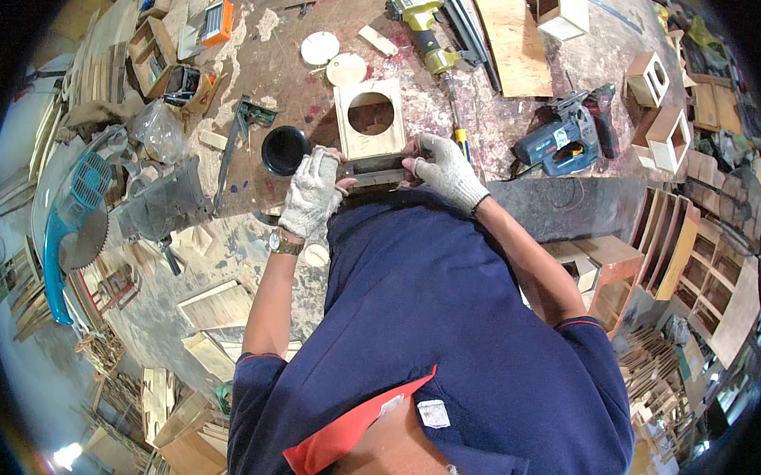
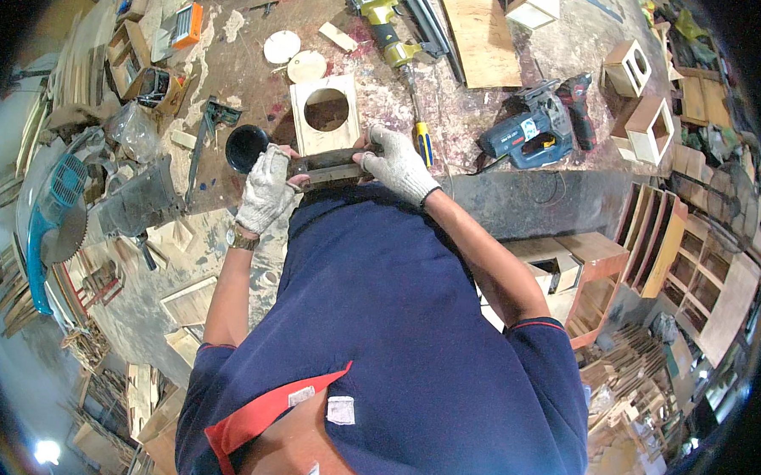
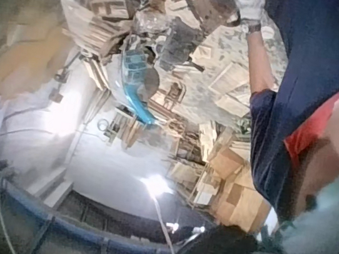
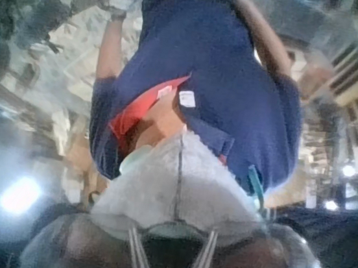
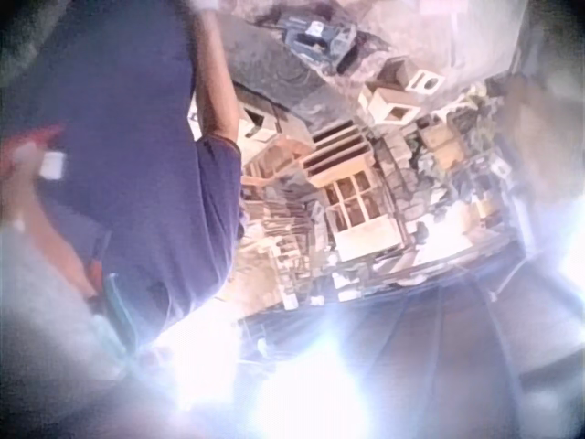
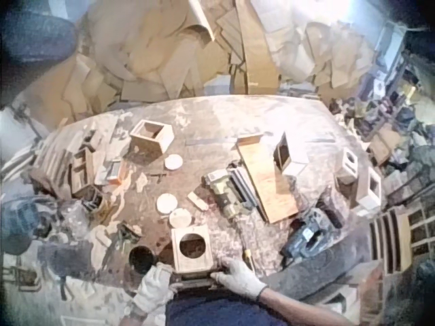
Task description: The person uses a handheld rotary tool to carve a circular recess into a small wooden block on a cluttered workbench. They repeatedly pause to clear wood shavings and inspect the cut, then resume carving until the recess is formed.
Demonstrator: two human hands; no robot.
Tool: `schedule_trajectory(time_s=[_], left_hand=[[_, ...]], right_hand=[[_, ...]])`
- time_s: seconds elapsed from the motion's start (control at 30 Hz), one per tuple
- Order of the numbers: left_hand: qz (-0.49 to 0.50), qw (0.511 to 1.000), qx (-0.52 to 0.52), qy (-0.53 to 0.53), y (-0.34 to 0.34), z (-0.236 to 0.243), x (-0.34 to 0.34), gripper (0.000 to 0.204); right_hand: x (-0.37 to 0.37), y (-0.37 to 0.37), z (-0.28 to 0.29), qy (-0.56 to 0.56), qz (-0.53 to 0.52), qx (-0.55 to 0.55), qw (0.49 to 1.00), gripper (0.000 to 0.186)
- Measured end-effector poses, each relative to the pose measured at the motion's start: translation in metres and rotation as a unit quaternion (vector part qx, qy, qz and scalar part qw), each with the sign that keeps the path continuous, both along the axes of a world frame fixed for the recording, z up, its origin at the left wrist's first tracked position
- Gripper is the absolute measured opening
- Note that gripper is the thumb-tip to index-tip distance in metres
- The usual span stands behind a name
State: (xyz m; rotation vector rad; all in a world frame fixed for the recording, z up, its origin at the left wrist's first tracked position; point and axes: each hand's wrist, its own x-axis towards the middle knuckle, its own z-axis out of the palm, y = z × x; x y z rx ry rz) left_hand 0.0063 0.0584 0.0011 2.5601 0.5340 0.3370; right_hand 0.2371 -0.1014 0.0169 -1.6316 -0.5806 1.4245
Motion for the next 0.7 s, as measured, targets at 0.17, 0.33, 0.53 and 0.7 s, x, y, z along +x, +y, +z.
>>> schedule_trajectory(time_s=[0.17,0.33,0.53,0.7], left_hand=[[-0.016,0.999,-0.037,-0.034,0.003,0.02,0.012,0.04],[0.037,0.996,-0.067,-0.056,-0.008,0.021,0.044,0.056],[-0.018,0.972,0.126,0.198,-0.015,-0.018,0.084,0.051],[-0.034,0.976,0.028,0.215,-0.007,-0.013,0.091,0.052]], right_hand=[[0.005,-0.005,0.013,0.067,-0.032,0.004,0.997,0.034],[0.049,-0.024,0.004,0.007,-0.101,0.047,0.994,0.021],[0.088,-0.046,-0.053,-0.031,-0.38,0.043,0.924,0.016],[0.098,-0.073,-0.065,-0.275,-0.271,-0.064,0.92,0.026]])
